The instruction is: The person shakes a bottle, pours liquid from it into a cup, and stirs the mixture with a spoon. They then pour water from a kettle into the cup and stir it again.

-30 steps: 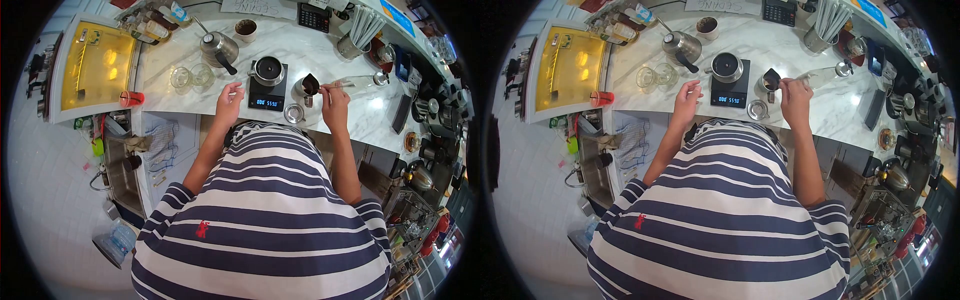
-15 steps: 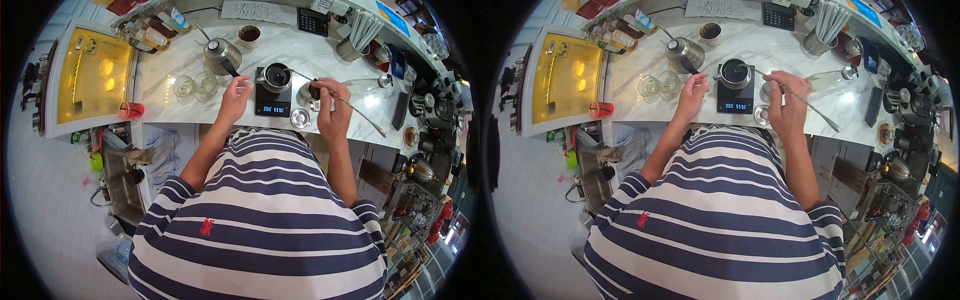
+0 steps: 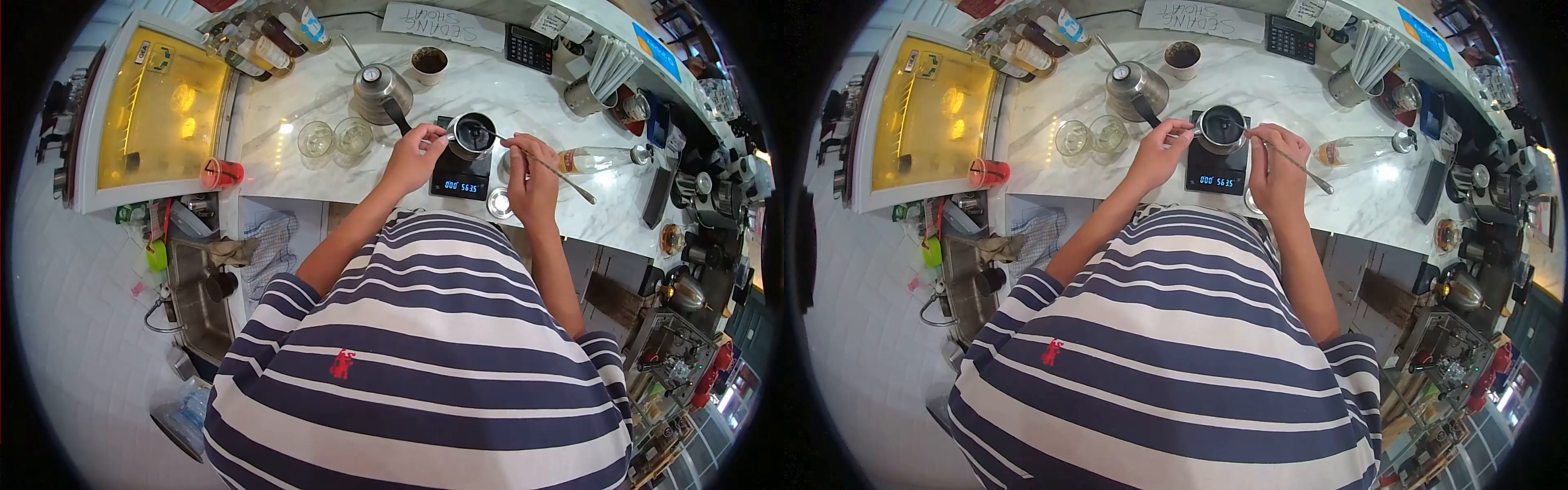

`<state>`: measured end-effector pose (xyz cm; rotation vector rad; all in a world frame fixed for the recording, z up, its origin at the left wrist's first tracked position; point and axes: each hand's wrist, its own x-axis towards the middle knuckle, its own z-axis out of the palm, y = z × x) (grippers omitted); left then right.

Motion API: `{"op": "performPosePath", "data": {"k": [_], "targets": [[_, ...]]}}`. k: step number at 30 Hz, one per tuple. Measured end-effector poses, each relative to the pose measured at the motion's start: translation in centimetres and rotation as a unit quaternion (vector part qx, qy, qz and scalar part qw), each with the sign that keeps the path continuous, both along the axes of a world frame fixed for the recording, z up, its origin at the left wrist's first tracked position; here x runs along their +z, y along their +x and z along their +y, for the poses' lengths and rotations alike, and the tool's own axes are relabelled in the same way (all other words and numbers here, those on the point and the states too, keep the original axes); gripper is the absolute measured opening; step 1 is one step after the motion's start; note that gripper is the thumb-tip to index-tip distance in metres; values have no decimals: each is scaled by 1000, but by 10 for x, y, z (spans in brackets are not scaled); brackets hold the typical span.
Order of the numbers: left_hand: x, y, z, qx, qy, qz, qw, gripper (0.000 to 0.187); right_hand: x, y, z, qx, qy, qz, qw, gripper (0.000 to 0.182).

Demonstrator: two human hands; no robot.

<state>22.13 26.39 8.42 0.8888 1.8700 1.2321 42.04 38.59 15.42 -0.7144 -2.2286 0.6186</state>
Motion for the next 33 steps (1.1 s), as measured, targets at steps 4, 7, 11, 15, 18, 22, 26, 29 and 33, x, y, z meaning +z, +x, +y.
{"op": "performPosePath", "data": {"k": [4, 7, 11, 15, 18, 22, 26, 29, 33], "targets": [[-5, 3, 0, 5, 27, 2, 1000, 28, 2, 10, 1, -18, -6, -12, 1000, 13], [-7, 5, 1, 15, 40, 4, 999, 26, 6, 14, 0, -3, -7, -10, 1000, 13], [-10, 4, 2, 18, 38, -6, 999, 25, 8, 7, -7, 27, -11, -8, 1000, 13], [-10, 2, 4, 19, 39, -4, 999, 25, 9, -2, -6, 12, -15, -20, 1000, 13], [-9, 1, 3, 12, 52, 9, 999, 25, 11, 1, -2, 8, 5, -16, 1000, 13], [-9, -1, 4, 12, 48, 11, 999, 25, 12, 9, -1, 18, 2, -23, 1000, 12], [-8, 0, 4, 14, 36, 4, 999, 25, 11, 4, -4, 45, 10, -33, 998, 13], [-8, 1, 4, 14, 34, -3, 999, 25, 7, -3, -2, 45, 14, -41, 998, 14], [-8, 1, 3, 10, 36, 20, 999, 26, 12, 0, 2, 17, -2, -44, 999, 14]]}}
